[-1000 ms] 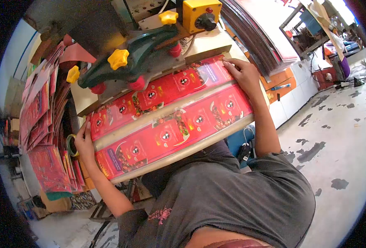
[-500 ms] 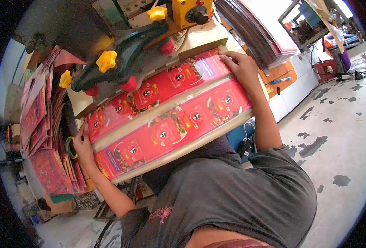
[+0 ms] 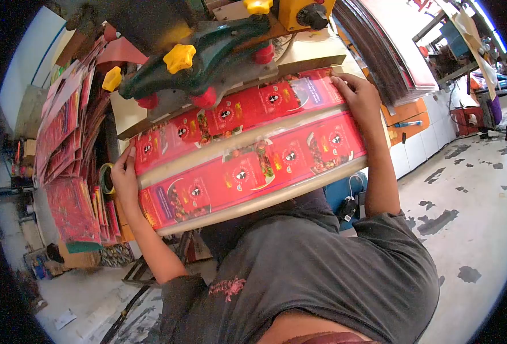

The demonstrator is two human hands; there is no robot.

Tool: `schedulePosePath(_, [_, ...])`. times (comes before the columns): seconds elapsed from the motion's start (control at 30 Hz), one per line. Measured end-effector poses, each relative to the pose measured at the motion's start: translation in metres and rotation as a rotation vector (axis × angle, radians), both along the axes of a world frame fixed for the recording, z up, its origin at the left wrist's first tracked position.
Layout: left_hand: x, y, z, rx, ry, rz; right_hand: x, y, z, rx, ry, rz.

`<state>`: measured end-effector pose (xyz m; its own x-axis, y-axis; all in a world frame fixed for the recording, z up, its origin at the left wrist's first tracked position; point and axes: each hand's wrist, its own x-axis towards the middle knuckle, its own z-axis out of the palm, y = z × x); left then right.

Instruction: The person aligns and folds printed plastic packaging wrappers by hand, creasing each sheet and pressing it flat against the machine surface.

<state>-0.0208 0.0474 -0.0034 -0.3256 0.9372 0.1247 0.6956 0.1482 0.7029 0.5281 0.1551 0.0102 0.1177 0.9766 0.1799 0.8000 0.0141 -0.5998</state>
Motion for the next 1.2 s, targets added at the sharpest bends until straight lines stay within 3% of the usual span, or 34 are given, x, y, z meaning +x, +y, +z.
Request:
schedulePosePath(0.23, [0.004, -0.001, 0.006, -0.048, 0.091, 0.051, 0.009, 0.007, -0.013, 0.059, -0.008, 0.034])
schedulePosePath(1.2, [-0.002, 0.000, 0.000, -0.019, 0.025, 0.008, 0.009, 0.009, -0.014, 0.033, 0.000, 0.017])
